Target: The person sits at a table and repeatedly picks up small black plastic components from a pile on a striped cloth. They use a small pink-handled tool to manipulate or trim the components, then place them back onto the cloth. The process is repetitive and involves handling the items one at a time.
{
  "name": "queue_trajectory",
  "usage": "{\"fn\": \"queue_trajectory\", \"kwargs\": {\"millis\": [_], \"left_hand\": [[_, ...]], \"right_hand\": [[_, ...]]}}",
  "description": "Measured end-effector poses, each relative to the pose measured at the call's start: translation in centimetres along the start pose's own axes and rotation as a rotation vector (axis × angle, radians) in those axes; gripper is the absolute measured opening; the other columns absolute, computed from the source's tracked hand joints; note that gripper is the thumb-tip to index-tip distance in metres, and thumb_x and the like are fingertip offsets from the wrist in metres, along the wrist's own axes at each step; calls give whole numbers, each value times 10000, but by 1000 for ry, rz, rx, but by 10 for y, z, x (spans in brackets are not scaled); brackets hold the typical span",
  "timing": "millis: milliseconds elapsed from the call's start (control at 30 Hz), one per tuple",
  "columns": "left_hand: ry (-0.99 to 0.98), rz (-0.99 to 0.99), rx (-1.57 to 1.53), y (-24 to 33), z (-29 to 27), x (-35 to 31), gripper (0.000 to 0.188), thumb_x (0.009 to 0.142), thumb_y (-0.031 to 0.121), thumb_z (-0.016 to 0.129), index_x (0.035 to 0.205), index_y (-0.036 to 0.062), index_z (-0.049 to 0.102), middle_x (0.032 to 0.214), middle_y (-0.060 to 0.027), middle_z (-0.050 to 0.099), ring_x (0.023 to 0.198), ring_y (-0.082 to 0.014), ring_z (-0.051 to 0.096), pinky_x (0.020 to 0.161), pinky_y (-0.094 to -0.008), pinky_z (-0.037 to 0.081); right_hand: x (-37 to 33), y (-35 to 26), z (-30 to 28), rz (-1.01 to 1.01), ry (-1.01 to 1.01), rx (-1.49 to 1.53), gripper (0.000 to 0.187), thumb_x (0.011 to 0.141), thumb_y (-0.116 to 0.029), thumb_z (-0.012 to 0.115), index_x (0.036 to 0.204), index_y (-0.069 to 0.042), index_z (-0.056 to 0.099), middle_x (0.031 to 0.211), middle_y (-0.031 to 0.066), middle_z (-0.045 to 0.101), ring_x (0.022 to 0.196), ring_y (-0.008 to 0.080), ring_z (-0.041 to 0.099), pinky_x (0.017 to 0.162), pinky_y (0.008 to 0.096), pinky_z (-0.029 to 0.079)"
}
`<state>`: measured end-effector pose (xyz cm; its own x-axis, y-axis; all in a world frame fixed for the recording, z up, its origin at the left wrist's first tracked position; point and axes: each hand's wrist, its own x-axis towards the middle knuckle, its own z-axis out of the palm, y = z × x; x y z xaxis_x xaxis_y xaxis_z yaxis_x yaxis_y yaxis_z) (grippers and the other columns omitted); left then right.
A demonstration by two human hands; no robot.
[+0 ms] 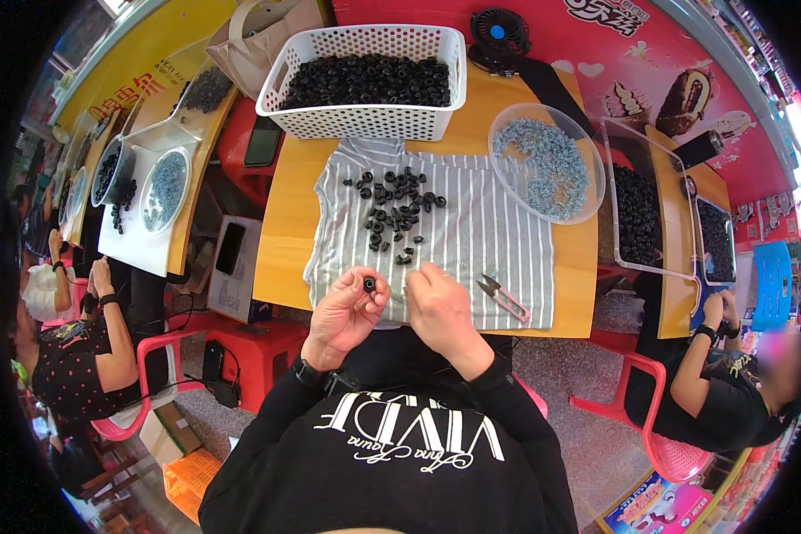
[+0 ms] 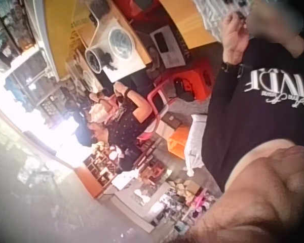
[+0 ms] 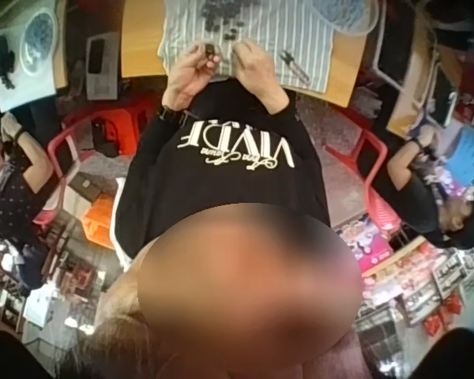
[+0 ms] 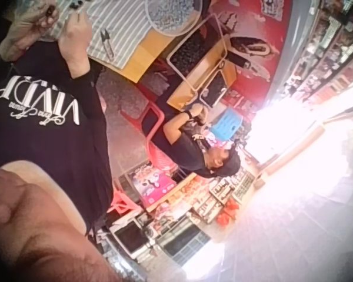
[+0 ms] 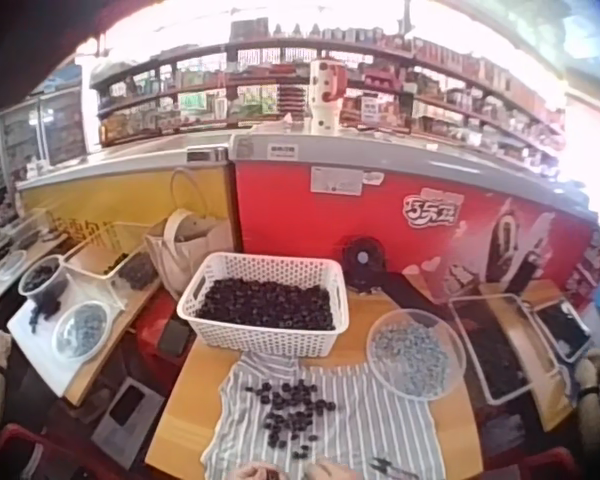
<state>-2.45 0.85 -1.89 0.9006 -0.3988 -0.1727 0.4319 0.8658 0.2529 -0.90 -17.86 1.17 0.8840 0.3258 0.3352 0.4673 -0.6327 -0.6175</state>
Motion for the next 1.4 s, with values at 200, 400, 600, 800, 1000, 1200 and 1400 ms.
{"fn": "queue_trajectory", "kwargs": {"millis": [200, 400, 600, 800, 1000, 1200, 1400], "left_hand": [[-65, -11, -35, -16, 13, 18, 268, 997, 102, 615, 1234, -21, 618, 1086, -144, 633, 949, -201, 610, 849, -265, 535], [-51, -92, 58, -33, 19, 29, 233, 996, 37, 598, 1213, -41, 637, 1076, -144, 675, 949, -197, 664, 818, -263, 553], [-23, -168, 168, -45, 18, 39, 235, 989, 68, 619, 1201, -33, 620, 1105, -140, 655, 970, -205, 642, 819, -272, 540], [-22, -201, 210, -56, 17, 45, 240, 988, 84, 630, 1202, -25, 631, 1088, -108, 666, 939, -181, 641, 793, -256, 530], [-3, -227, 217, -56, 17, 46, 280, 985, 80, 635, 1244, -28, 625, 1062, -96, 682, 925, -173, 645, 791, -260, 529], [1, -224, 220, -57, 14, 45, 255, 981, 84, 643, 1215, -18, 653, 1069, -96, 696, 914, -168, 648, 793, -270, 530], [8, -208, 227, -59, 12, 44, 250, 980, 93, 649, 1208, -9, 660, 1054, -70, 700, 891, -139, 641, 790, -269, 528]], "right_hand": [[-11, 5, -21, 13, 36, -121, 135, 739, 1, 685, 820, -38, 584, 787, 122, 522, 746, 325, 603, 622, 434, 478], [-29, 23, -25, 83, 106, -58, 171, 726, 21, 709, 859, -32, 614, 817, 133, 555, 771, 334, 615, 629, 428, 480], [-41, 30, -49, 377, 223, 613, 103, 854, 88, 697, 928, 19, 674, 863, 35, 606, 767, 75, 585, 674, 227, 458], [-44, 31, -47, 368, 256, 874, 152, 882, 119, 658, 999, 27, 689, 931, 39, 628, 819, 83, 600, 717, 225, 479], [-45, 33, -42, 372, 267, 887, 166, 880, 130, 657, 1009, 29, 683, 968, 53, 647, 864, 98, 624, 748, 237, 500], [-40, 25, -44, 339, 292, 775, 169, 848, 140, 676, 979, 35, 692, 951, 71, 660, 856, 123, 638, 749, 252, 513], [-35, 24, -47, 185, 274, 581, 181, 837, 152, 658, 968, 29, 682, 927, 99, 648, 802, 168, 680, 725, 274, 564]]}}
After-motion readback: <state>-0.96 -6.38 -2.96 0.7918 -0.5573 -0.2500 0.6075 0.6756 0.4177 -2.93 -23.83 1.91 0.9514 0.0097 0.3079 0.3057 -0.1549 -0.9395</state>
